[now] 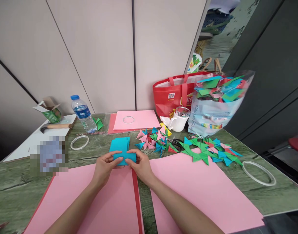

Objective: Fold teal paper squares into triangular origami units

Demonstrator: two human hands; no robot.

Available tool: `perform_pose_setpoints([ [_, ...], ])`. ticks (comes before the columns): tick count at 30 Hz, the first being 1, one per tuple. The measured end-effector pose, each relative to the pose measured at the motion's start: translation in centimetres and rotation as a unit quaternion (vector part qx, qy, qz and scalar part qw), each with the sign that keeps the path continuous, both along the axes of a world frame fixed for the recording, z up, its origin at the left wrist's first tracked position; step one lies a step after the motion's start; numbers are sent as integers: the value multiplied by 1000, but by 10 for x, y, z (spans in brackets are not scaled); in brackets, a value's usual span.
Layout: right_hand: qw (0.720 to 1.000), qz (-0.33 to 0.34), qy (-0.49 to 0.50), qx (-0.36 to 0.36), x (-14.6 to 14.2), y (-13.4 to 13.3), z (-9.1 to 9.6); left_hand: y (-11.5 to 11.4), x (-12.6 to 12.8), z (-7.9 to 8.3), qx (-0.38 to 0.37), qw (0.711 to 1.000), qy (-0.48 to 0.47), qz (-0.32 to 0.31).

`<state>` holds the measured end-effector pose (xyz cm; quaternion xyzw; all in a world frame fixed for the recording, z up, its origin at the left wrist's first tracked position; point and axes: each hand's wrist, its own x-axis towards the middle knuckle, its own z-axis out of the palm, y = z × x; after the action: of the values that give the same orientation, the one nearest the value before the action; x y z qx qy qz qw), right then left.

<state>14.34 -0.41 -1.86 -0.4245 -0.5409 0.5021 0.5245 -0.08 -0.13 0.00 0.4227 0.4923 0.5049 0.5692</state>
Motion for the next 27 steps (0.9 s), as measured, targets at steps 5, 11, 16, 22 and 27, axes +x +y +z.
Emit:
perform_pose_setpoints([
  [5, 1000, 0, -1, -7, 0, 0, -2, 0, 0, 1, -4, 1000, 1, 3],
  [11, 999, -4, -45, 2, 3, 2, -2, -1, 1, 0, -1, 1000, 7, 0],
  [16, 996, -27, -80, 30, 5, 5, -2, -1, 1, 0, 10, 1000, 26, -13],
  [22, 998, -18, -60, 27, 4, 6, -7, -2, 1, 1, 9, 999, 31, -11],
  [27, 997, -28, -68, 30, 4, 6, -6, -1, 1, 1, 3, 1000, 22, -11],
])
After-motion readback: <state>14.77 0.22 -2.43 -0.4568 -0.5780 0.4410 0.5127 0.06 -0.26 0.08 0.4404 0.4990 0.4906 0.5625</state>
